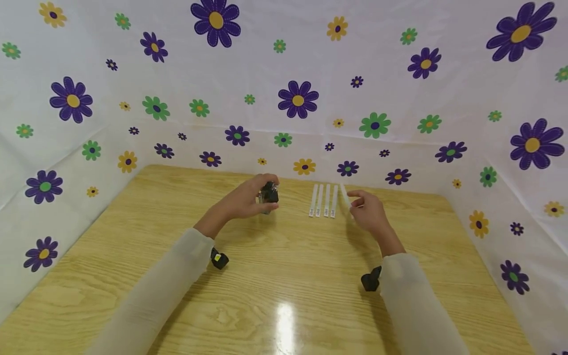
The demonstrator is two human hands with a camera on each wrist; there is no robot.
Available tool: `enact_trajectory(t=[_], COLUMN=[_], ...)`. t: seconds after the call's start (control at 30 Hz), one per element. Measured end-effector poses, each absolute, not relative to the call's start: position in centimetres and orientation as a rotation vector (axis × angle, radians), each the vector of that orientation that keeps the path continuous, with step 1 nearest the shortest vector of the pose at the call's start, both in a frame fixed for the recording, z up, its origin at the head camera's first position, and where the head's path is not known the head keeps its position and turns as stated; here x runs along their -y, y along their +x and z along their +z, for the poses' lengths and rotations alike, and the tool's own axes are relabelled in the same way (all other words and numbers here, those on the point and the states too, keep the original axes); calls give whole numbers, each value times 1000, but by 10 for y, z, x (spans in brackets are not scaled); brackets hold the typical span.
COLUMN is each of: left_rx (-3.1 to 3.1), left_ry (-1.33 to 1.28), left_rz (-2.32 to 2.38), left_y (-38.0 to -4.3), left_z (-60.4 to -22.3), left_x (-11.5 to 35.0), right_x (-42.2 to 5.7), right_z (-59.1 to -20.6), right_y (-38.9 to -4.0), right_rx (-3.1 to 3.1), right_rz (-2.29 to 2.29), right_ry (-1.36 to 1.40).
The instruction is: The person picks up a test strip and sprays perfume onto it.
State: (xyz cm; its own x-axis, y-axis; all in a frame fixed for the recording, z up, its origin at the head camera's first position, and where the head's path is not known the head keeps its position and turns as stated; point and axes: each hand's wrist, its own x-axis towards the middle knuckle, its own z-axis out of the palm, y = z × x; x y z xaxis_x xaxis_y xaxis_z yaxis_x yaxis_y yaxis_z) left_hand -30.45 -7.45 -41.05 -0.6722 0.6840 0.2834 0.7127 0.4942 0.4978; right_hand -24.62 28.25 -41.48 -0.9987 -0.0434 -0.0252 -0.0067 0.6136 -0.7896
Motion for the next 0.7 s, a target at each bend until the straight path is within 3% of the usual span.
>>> enact_trajectory(t=[0.37,0.7], left_rx=[2694,2715], left_ry=[-1381,-1432], left_rz=[-867,-869], left_y=[-310,-312], left_z=[-419,-426], left_x=[78,79], right_x=[-278,-271], right_z=[-421,-431], right_y=[-267,-270], right_rx=[-2738,-2594], right_rz=[-1401,-1524], right_ry=[39,282])
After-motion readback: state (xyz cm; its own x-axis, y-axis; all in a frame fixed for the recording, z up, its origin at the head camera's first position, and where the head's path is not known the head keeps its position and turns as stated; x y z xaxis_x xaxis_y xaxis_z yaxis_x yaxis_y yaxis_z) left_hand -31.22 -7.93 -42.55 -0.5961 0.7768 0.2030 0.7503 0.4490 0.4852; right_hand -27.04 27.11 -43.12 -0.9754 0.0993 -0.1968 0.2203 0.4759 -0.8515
